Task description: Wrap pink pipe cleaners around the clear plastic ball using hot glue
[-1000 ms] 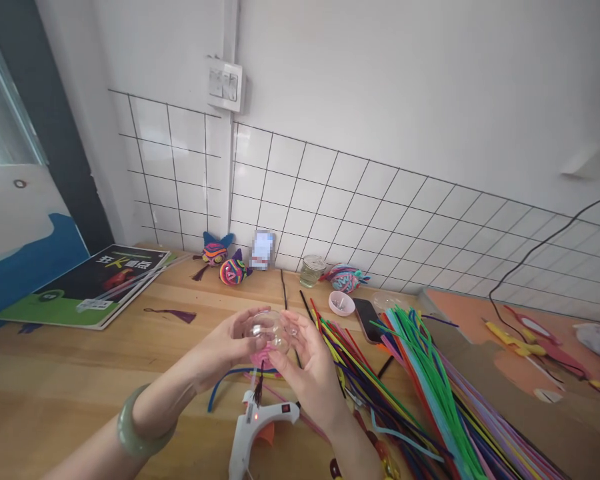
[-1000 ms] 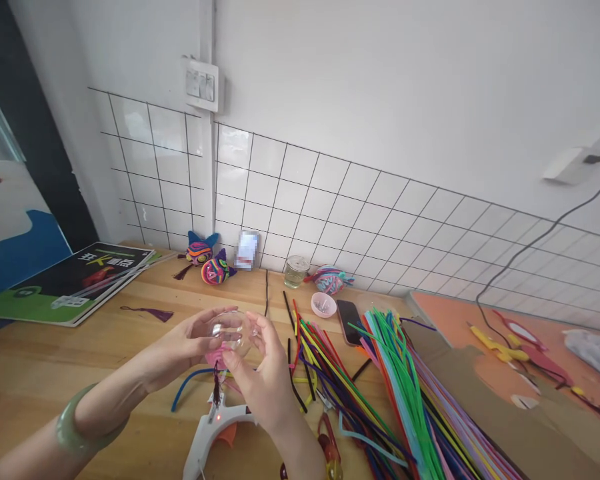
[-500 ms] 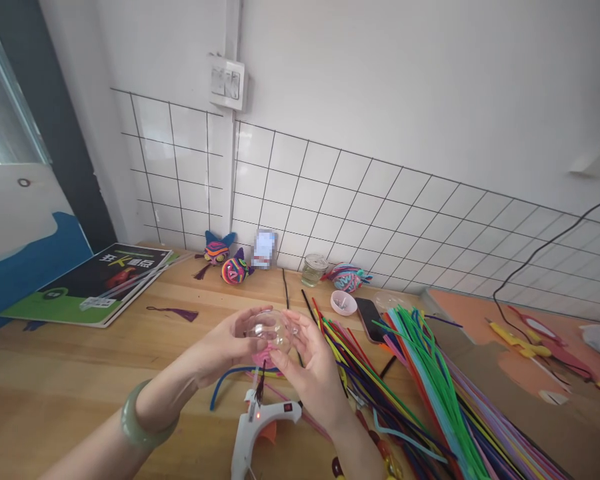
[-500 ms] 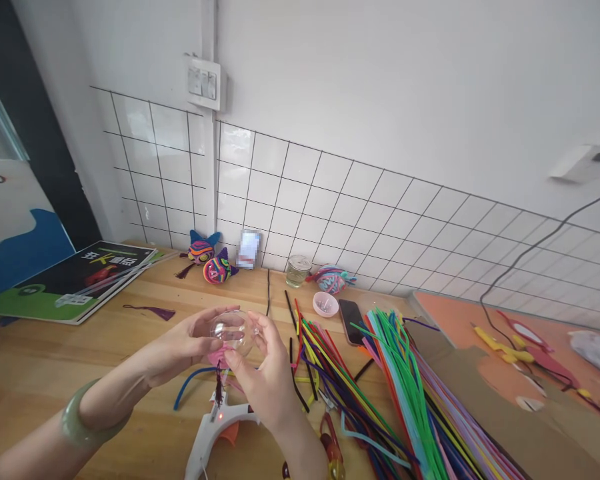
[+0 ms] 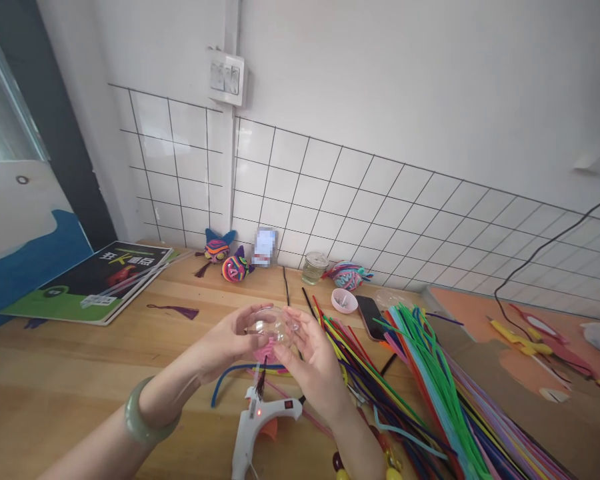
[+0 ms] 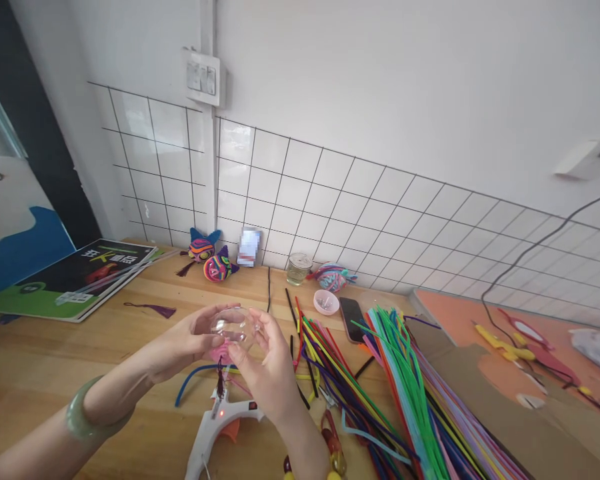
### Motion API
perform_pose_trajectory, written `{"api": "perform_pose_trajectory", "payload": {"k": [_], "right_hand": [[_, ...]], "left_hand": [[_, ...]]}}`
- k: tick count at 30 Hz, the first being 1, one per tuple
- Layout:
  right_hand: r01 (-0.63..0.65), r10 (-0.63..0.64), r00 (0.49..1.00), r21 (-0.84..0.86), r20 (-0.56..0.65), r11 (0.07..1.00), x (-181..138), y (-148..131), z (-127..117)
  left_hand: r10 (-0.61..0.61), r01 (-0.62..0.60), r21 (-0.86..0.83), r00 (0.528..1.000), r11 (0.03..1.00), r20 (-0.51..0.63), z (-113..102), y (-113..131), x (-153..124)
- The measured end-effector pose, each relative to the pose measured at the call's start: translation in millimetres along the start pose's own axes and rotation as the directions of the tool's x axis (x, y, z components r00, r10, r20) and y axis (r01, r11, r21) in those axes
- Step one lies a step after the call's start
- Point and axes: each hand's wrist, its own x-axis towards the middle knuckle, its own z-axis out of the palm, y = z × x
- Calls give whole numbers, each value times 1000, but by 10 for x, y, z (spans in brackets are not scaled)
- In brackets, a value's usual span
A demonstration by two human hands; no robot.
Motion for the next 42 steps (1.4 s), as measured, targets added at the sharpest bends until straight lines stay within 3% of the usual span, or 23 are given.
{"api": "perform_pose_trajectory", "payload": {"k": [21,42], "right_hand": [[-17,18,999,25,-28,1000,3,2,0],[-11,11,1000,6,-9,1000,10,-6,25]], "left_hand": [[18,-18,14,1000,1000,7,-13,-17,9],[-68,69,-33,997,997,33,-34,11,-13]]}}
